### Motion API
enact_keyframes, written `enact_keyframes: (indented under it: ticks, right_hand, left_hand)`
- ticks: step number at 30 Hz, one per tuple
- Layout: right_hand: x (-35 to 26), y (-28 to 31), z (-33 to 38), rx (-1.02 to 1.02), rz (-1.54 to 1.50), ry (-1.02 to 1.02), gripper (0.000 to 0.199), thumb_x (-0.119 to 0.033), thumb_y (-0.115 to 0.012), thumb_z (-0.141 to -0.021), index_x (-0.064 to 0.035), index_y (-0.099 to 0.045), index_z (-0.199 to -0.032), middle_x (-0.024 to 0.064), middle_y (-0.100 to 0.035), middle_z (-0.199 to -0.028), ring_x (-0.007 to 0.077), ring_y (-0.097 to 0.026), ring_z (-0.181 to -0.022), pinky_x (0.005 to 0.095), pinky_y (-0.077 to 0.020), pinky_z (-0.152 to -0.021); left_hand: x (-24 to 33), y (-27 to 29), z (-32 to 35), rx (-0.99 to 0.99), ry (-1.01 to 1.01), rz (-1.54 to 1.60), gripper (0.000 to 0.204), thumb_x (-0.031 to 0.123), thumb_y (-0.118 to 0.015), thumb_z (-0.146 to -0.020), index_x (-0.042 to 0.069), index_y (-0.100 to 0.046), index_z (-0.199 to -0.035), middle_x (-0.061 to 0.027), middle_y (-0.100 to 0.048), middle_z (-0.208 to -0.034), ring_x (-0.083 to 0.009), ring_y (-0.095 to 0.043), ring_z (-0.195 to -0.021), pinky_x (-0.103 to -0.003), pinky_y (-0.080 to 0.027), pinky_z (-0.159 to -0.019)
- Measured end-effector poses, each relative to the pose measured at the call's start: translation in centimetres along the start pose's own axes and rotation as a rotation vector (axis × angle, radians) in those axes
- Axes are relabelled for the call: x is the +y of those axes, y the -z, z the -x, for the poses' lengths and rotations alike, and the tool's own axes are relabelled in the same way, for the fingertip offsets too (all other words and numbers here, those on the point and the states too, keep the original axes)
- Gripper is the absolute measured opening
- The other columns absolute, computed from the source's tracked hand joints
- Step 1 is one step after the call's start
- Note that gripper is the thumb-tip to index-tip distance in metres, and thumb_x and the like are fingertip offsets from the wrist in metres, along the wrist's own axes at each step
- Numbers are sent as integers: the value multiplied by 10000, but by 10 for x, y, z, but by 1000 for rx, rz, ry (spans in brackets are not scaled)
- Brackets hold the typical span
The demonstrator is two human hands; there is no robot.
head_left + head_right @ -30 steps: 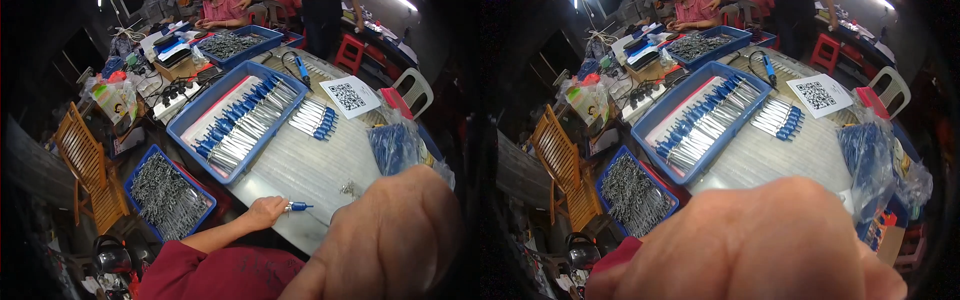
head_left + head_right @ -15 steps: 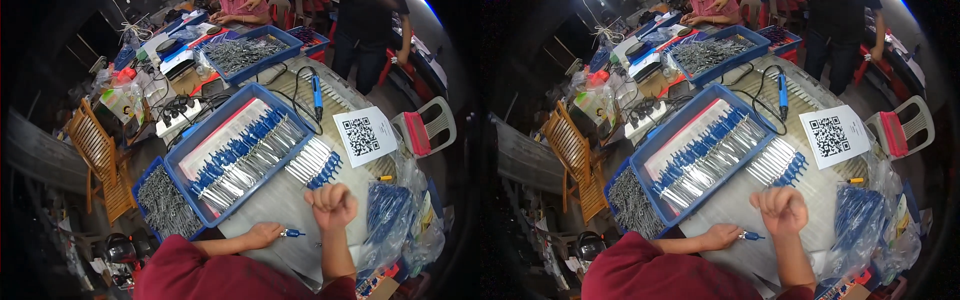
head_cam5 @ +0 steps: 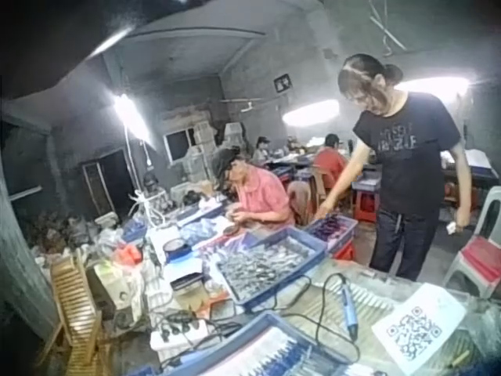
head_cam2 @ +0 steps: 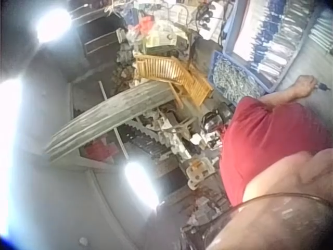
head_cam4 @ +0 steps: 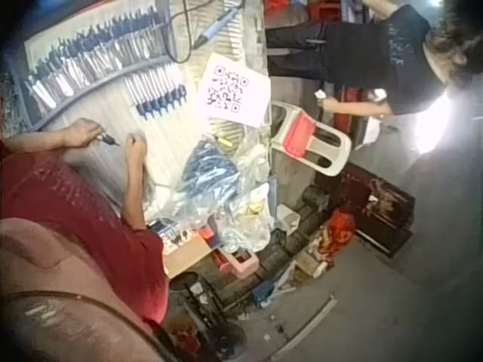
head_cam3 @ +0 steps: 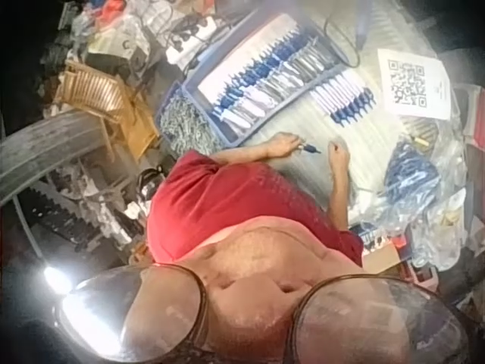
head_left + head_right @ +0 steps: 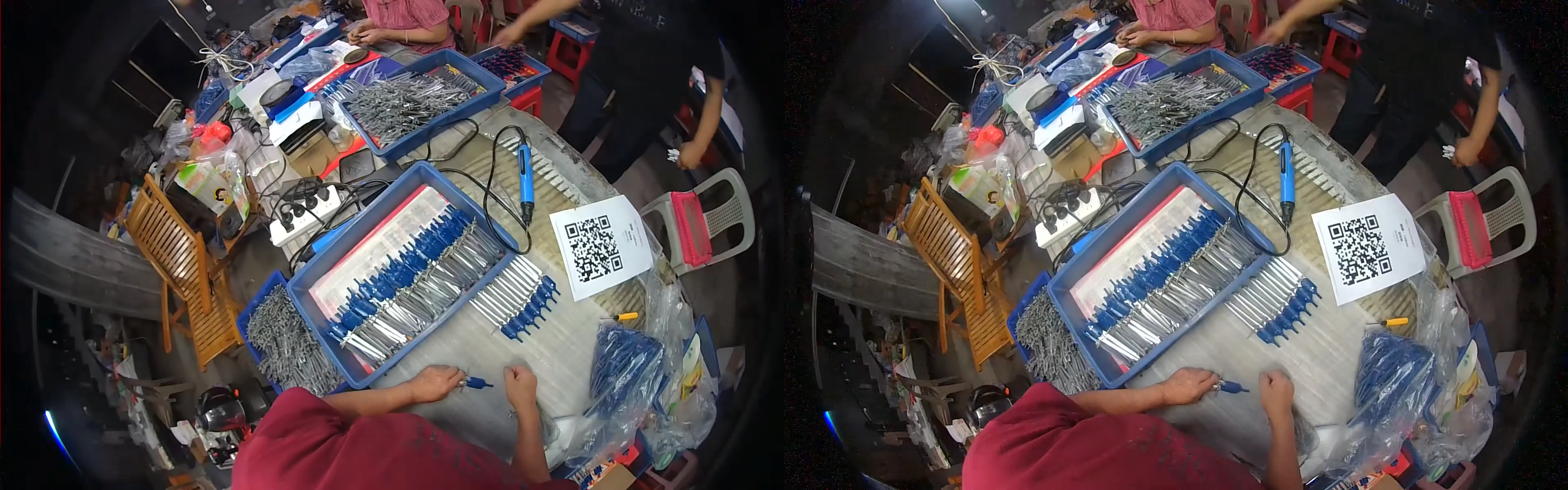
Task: Manual assembly of small metal pins into plastic handles at a factory workstation.
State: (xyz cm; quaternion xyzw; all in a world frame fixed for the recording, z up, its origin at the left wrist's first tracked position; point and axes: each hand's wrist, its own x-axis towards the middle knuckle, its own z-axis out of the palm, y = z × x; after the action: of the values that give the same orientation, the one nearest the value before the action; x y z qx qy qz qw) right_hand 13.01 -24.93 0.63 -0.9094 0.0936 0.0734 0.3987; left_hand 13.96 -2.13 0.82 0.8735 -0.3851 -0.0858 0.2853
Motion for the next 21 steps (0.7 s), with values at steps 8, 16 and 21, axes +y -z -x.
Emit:
enact_keyframes:
  ticks: [8, 16, 21]
  right_hand:
    - [-10, -10, -1, 85, 180, -13, 208, -176, -495, -786, -19, -516, -651, 199, -542, -641, 390, -524, -621, 463, -401, -581]
    - [-10, -14, 0, 90, 211, -8, 177, -161, -487, -801, -23, -516, -693, 190, -547, -664, 382, -529, -638, 462, -406, -596]
    - [-11, -13, 1, 77, 210, 3, 166, -153, -482, -803, -26, -513, -700, 189, -546, -676, 383, -527, -653, 462, -403, -599]
  left_hand:
    - [-5, 0, -1, 3, -60, 23, 195, 113, -496, -722, 43, -487, -904, -84, -464, -709, -238, -538, -649, -343, -449, -562]
    - [-5, 5, -2, 9, -42, -11, 200, 123, -488, -728, 48, -488, -913, -76, -470, -702, -227, -540, -644, -338, -446, -557]
    - [-3, 1, 2, 16, -23, -17, 204, 139, -495, -730, 50, -491, -913, -75, -471, -698, -224, -540, -641, -340, -447, -558]
